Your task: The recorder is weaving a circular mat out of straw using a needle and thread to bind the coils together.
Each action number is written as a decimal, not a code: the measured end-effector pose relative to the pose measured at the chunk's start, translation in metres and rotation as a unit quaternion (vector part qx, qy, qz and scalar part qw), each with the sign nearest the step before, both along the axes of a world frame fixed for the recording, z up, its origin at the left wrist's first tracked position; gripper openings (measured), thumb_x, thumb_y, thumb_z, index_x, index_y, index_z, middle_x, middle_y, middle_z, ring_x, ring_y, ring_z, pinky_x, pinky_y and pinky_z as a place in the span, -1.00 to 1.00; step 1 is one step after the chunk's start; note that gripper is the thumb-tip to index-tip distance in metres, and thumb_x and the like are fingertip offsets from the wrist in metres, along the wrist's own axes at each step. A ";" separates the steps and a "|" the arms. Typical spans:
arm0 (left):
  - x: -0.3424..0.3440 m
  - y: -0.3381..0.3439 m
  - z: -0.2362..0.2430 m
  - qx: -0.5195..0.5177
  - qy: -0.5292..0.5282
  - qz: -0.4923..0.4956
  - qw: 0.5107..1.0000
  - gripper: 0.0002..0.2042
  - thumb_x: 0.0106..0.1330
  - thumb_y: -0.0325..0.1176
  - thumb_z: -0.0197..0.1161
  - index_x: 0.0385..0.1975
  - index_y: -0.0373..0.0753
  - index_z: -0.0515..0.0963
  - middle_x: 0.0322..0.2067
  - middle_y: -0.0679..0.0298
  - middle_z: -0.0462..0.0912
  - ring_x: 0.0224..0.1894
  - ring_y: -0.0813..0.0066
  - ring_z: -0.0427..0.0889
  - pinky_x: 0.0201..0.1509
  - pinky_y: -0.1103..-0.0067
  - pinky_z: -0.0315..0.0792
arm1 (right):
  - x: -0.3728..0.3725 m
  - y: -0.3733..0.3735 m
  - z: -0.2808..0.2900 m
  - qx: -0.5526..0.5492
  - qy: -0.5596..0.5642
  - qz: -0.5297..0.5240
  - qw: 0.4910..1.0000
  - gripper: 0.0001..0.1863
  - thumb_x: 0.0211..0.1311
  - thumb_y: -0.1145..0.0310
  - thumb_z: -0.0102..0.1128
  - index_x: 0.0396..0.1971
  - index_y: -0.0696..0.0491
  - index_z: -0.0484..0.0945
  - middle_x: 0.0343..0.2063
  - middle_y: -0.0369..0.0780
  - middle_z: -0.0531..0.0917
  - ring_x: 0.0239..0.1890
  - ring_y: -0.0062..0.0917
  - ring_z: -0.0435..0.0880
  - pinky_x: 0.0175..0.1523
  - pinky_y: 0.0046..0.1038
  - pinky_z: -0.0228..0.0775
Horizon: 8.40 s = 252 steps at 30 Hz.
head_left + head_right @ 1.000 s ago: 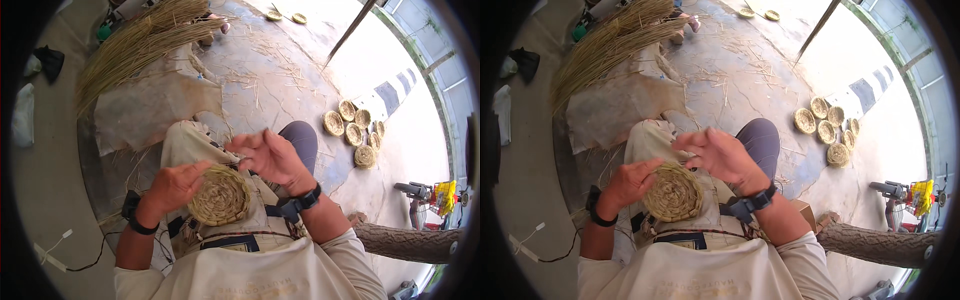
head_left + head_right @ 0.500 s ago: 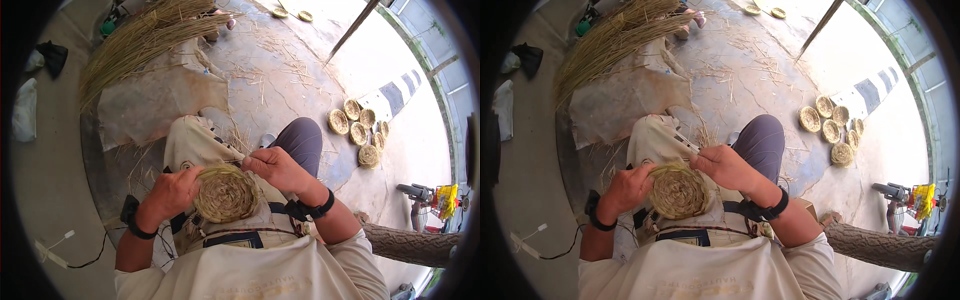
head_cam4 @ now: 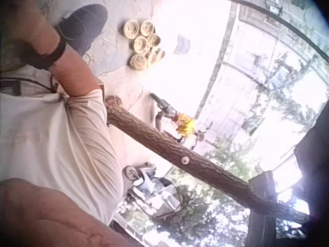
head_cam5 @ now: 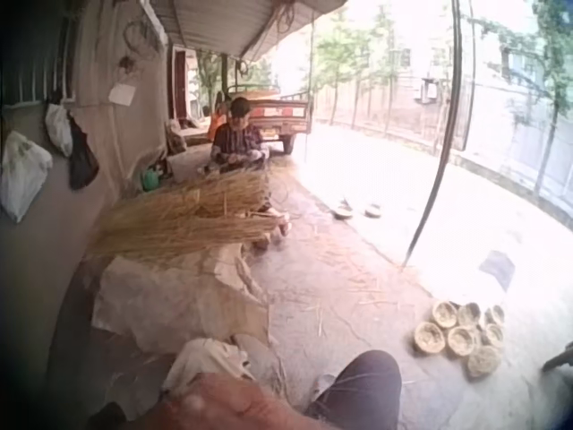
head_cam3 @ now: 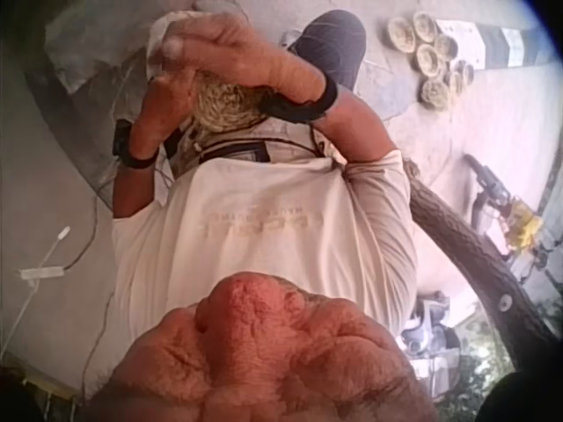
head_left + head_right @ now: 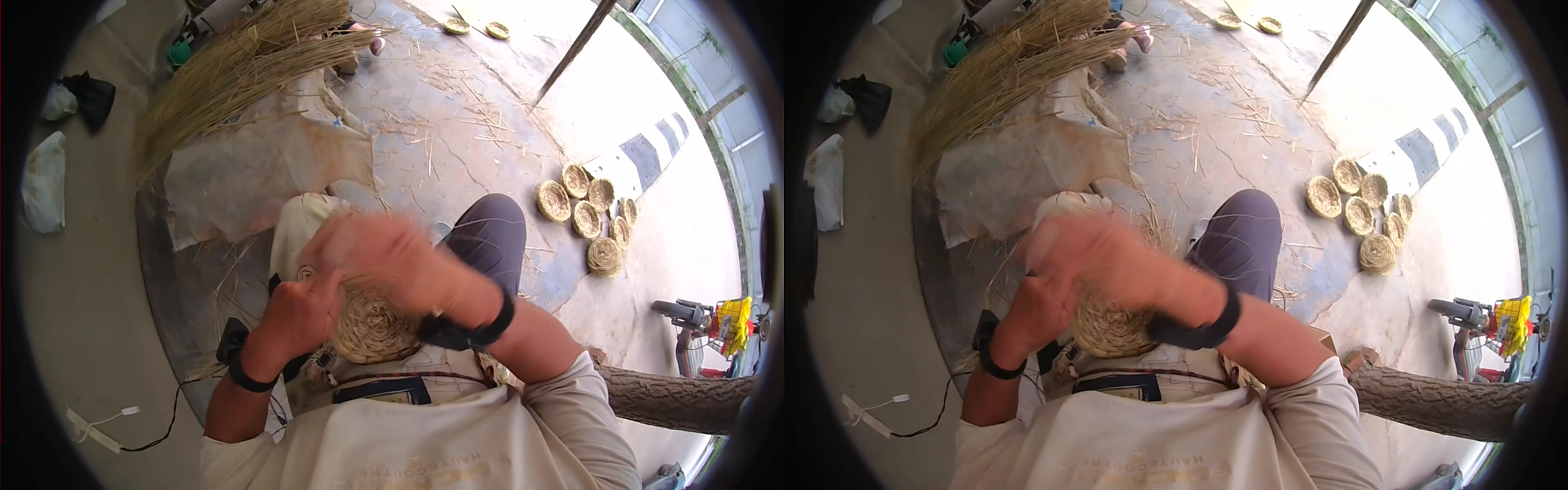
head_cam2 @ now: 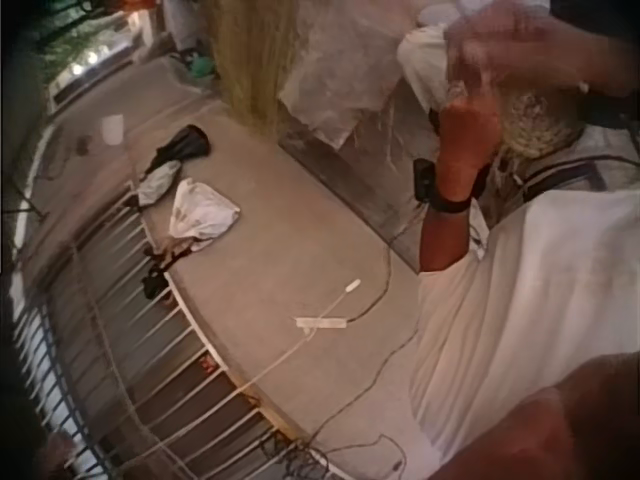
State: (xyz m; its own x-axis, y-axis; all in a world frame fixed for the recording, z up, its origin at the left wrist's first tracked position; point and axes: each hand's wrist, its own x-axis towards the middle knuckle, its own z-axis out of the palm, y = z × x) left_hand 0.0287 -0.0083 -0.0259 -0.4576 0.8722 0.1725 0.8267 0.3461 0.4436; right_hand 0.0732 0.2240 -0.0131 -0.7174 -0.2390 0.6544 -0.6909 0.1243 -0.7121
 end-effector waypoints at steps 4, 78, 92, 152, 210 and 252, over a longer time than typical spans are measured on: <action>-0.004 -0.005 0.009 0.035 0.013 -0.045 0.998 -0.66 0.39 -0.39 0.27 0.11 -0.35 0.56 -0.30 -0.07 0.74 -0.23 -0.10 0.77 -0.22 0.19 0.64 | 0.044 -0.058 0.027 0.243 0.027 0.091 0.965 -0.87 0.39 0.49 0.24 -0.15 0.18 0.68 -0.06 -0.06 0.73 0.02 -0.11 0.68 0.16 -0.24 0.55; -0.001 0.004 0.017 0.044 -0.002 0.165 0.985 -0.74 0.38 -0.44 0.30 0.02 -0.36 0.59 -0.31 -0.11 0.72 -0.27 -0.18 0.75 -0.25 0.18 0.62 | 0.068 -0.030 -0.019 0.164 -0.266 -0.190 0.931 -0.80 0.40 0.32 0.22 -0.36 0.13 0.50 -0.58 0.06 0.64 -0.49 0.10 0.69 -0.33 0.05 0.56; 0.006 0.022 0.026 -0.003 0.147 -0.071 0.987 -0.83 0.28 -0.39 0.33 -0.19 -0.26 0.60 -0.56 0.25 0.55 -0.52 0.28 0.68 -0.50 0.38 0.58 | 0.030 -0.015 0.025 0.313 -0.230 -0.275 0.879 -0.88 0.37 0.34 0.30 -0.25 0.06 0.70 -0.42 -0.09 0.71 -0.30 -0.10 0.73 -0.18 -0.14 0.58; -0.022 0.048 0.020 -0.001 -0.029 -0.111 0.993 -0.81 0.31 -0.34 0.36 -0.41 -0.25 0.48 -0.51 0.00 0.64 -0.43 -0.09 0.69 -0.36 0.17 0.55 | 0.045 0.054 -0.014 -0.433 -0.439 0.068 0.784 -0.57 0.66 0.12 0.08 -0.05 0.23 0.69 -0.31 -0.18 0.76 -0.32 -0.54 0.66 -0.28 -0.47 0.47; -0.417 0.089 -0.044 -0.178 0.329 0.186 0.909 -0.86 0.48 -0.46 0.08 -0.07 -0.27 0.54 -0.12 -0.01 0.63 0.00 -0.16 0.62 0.07 0.03 0.55 | 0.106 0.115 -0.107 -0.156 -0.263 -0.601 0.738 -0.64 0.65 0.17 0.08 -0.36 0.10 0.48 -0.54 -0.46 0.42 -0.46 -0.75 0.32 -0.38 -0.56 0.19; -0.333 0.043 0.088 0.166 0.186 0.245 0.937 -0.72 0.59 -0.18 0.17 0.12 -0.16 0.40 -0.15 -0.05 0.75 -0.11 -0.23 0.73 -0.15 0.09 0.63 | 0.107 0.122 -0.126 -0.110 -0.267 -0.579 0.762 -0.54 0.64 0.07 0.08 -0.43 0.14 0.44 -0.60 -0.30 0.39 -0.47 -0.60 0.32 -0.36 -0.38 0.25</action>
